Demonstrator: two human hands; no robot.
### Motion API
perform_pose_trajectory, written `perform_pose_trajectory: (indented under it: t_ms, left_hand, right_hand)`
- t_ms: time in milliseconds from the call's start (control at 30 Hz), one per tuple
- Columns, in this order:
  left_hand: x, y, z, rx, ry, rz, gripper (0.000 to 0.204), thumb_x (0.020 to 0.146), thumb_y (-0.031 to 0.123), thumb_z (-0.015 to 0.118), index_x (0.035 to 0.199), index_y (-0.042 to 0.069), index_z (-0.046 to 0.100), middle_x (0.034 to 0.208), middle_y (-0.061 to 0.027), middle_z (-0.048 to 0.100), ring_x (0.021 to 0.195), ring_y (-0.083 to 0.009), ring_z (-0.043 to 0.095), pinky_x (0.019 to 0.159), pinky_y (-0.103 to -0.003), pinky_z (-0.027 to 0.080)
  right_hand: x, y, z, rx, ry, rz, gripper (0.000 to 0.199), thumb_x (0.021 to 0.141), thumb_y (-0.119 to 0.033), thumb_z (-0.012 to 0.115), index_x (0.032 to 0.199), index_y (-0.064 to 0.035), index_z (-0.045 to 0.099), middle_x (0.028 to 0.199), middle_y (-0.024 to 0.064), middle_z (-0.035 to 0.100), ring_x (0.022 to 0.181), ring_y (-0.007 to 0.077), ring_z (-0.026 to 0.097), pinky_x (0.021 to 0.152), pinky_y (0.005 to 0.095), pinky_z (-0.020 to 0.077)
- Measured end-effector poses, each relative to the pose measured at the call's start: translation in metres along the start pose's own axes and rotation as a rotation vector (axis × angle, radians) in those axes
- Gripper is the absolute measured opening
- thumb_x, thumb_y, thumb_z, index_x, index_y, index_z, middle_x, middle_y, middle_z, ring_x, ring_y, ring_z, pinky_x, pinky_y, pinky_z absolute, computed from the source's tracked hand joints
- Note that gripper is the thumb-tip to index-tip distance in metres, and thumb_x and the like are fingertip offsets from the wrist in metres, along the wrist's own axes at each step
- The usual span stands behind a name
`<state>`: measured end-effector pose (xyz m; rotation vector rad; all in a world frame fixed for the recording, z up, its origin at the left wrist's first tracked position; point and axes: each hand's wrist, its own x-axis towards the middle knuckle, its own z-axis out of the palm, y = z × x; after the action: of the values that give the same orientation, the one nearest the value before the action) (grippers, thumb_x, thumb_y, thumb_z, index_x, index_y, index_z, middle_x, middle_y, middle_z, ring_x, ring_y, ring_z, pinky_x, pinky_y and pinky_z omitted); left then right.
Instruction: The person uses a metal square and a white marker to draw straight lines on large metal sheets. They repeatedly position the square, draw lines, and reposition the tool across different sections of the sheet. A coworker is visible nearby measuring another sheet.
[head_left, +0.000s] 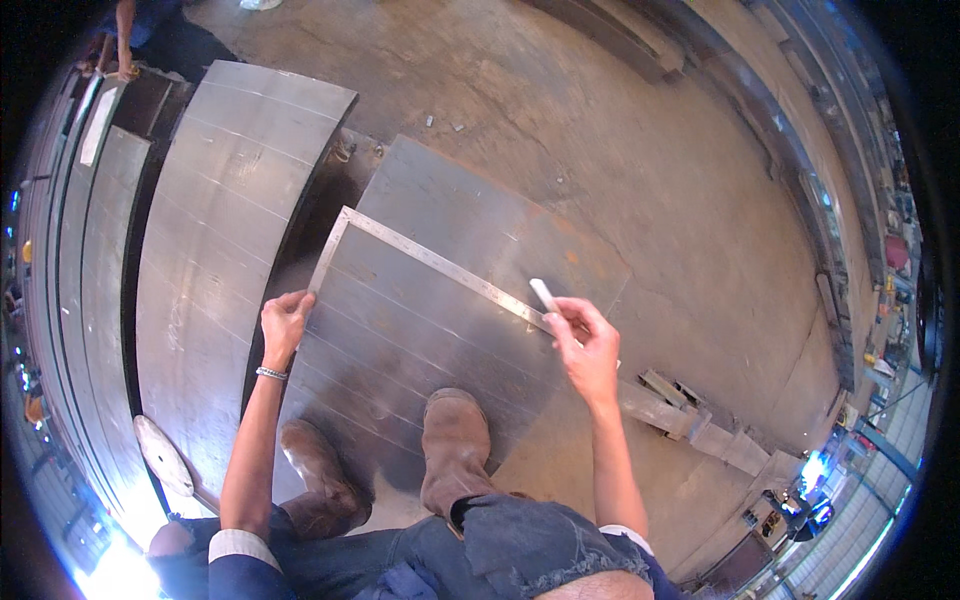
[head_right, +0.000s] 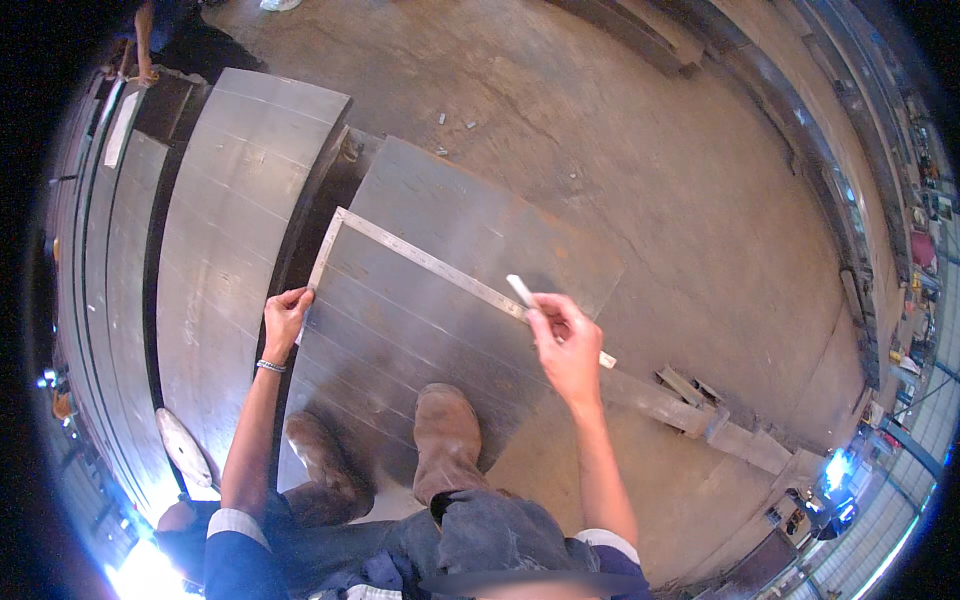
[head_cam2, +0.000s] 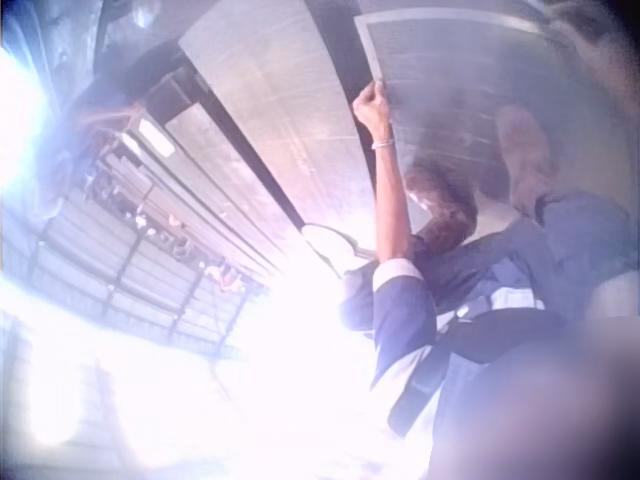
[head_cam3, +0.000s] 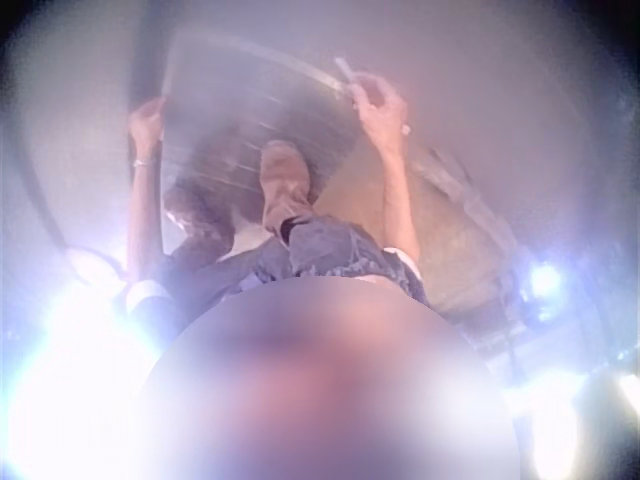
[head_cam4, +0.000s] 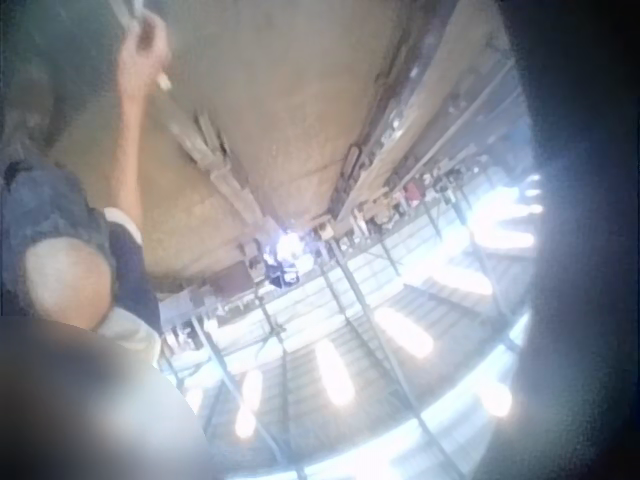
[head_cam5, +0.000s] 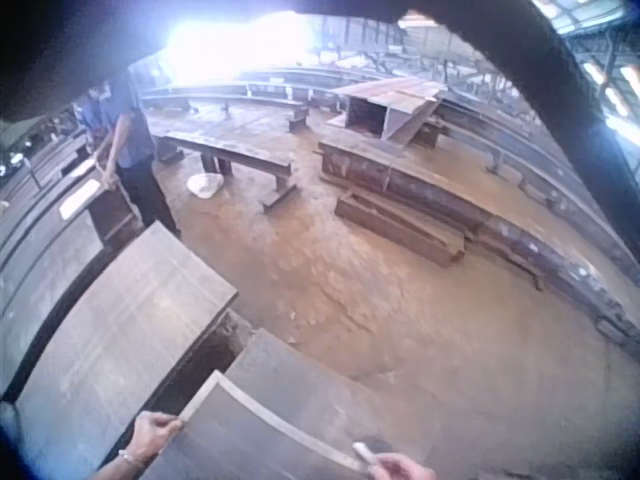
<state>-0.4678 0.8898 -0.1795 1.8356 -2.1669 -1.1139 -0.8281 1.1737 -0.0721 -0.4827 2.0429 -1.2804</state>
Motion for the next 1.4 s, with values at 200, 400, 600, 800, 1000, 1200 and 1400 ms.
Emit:
perform_pose_trajectory:
  t_ms: [200, 400, 600, 800, 1000, 1200, 1400]
  left_hand:
    - [0.000, 0.004, 0.000, -0.067, -0.010, 0.035, 0.030, 0.085, 0.025, 0.076, 0.101, -0.001, 0.076, 0.088, -0.0157, 0.075, 0.080, -0.0221, 0.072, 0.075, -0.032, 0.053]
    - [0.002, -0.006, 0.002, -0.079, -0.009, 0.067, 0.029, 0.085, 0.024, 0.077, 0.101, -0.001, 0.075, 0.086, -0.0149, 0.075, 0.078, -0.0214, 0.071, 0.073, -0.032, 0.053]
    - [0.000, -0.003, 0.004, -0.044, 0.007, 0.088, 0.028, 0.085, 0.023, 0.076, 0.101, -0.001, 0.075, 0.085, -0.0148, 0.075, 0.077, -0.0215, 0.071, 0.071, -0.032, 0.053]
    - [-0.004, 0.008, 0.001, -0.028, 0.013, 0.039, 0.028, 0.084, 0.024, 0.076, 0.099, 0.001, 0.076, 0.085, -0.0165, 0.074, 0.077, -0.0229, 0.072, 0.072, -0.033, 0.053]
    - [-0.004, 0.017, -0.003, 0.003, 0.019, 0.041, 0.030, 0.083, 0.029, 0.077, 0.098, 0.003, 0.077, 0.083, -0.0158, 0.075, 0.076, -0.0235, 0.073, 0.072, -0.033, 0.054]
    - [-0.003, 0.017, -0.005, 0.001, -0.001, 0.024, 0.026, 0.082, 0.027, 0.077, 0.097, 0.005, 0.078, 0.084, -0.0149, 0.075, 0.077, -0.0231, 0.073, 0.072, -0.034, 0.054]
    - [-0.006, 0.025, -0.004, 0.044, 0.016, 0.018, 0.025, 0.083, 0.027, 0.077, 0.095, 0.006, 0.079, 0.086, -0.0149, 0.075, 0.080, -0.0245, 0.073, 0.075, -0.035, 0.055]
  right_hand:
    - [0.057, -0.057, 0.030, -0.195, -0.045, -0.268, 0.016, 0.091, -0.008, 0.068, 0.106, -0.0016, 0.069, 0.077, 0.0040, 0.067, 0.064, 0.0072, 0.059, 0.059, 0.0258, 0.0488]
    - [0.069, -0.064, 0.033, -0.043, -0.008, -0.266, 0.016, 0.092, -0.008, 0.068, 0.106, -0.0009, 0.068, 0.076, 0.0032, 0.067, 0.065, 0.0069, 0.059, 0.060, 0.0248, 0.0493]
    - [0.064, -0.049, 0.036, -0.005, -0.019, -0.208, 0.016, 0.091, -0.009, 0.069, 0.106, -0.0027, 0.070, 0.075, 0.0031, 0.068, 0.065, 0.0060, 0.059, 0.059, 0.0242, 0.0490]
    - [0.071, -0.054, 0.070, -0.306, -0.137, -0.316, 0.017, 0.088, -0.014, 0.071, 0.102, -0.0045, 0.072, 0.075, 0.0106, 0.069, 0.063, 0.0167, 0.064, 0.061, 0.0314, 0.0509]
    - [0.107, -0.054, 0.163, -0.369, -0.218, -0.799, 0.010, 0.088, -0.010, 0.064, 0.086, -0.0008, 0.065, 0.084, 0.0164, 0.068, 0.083, 0.0347, 0.064, 0.074, 0.0449, 0.0519]
    - [0.126, -0.040, 0.215, -0.500, -0.273, -0.828, 0.014, 0.089, -0.013, 0.063, 0.080, -0.0027, 0.059, 0.082, 0.0157, 0.067, 0.083, 0.0345, 0.064, 0.074, 0.0457, 0.0529]
    - [0.126, -0.037, 0.226, -0.551, -0.296, -0.860, 0.011, 0.086, -0.011, 0.063, 0.080, -0.0026, 0.060, 0.082, 0.0154, 0.067, 0.084, 0.0340, 0.065, 0.073, 0.0452, 0.0546]
